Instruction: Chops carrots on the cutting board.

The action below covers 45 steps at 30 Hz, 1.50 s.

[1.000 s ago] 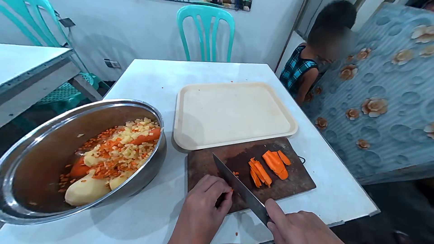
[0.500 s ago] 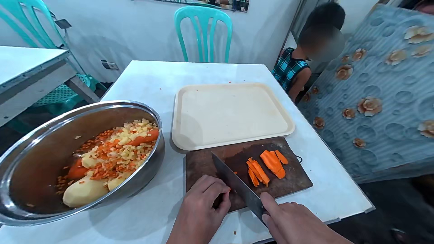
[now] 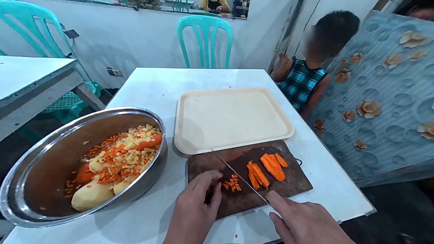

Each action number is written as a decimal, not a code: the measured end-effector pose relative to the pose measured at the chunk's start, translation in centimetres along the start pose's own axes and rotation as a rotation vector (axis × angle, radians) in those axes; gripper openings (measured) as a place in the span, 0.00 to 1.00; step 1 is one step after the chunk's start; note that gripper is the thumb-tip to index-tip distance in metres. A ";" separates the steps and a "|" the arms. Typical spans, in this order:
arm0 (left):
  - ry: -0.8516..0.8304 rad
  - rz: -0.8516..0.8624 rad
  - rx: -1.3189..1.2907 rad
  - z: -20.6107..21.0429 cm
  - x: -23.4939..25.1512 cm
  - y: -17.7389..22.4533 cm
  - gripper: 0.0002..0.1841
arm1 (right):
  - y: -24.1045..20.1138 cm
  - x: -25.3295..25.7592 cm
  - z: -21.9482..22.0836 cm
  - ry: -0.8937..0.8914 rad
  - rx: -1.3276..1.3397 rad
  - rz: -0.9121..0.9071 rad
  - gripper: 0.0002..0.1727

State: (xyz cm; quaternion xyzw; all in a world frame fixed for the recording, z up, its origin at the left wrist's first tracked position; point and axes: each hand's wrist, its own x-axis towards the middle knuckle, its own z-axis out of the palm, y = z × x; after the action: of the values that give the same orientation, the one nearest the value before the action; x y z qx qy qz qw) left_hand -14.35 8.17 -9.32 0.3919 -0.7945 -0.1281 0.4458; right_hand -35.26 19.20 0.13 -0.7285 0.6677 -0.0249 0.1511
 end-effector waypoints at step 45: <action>-0.380 0.404 0.150 0.2 5.0 0.0 0.10 | 10.8 -8.2 -0.4 0.195 0.582 -0.013 0.13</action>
State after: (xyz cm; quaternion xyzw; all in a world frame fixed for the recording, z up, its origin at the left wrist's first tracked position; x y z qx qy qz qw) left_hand -15.97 4.41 -6.39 0.2263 -0.9331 -0.0487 0.2753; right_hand -46.65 26.53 -0.81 -0.6530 0.6392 -0.2860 0.2885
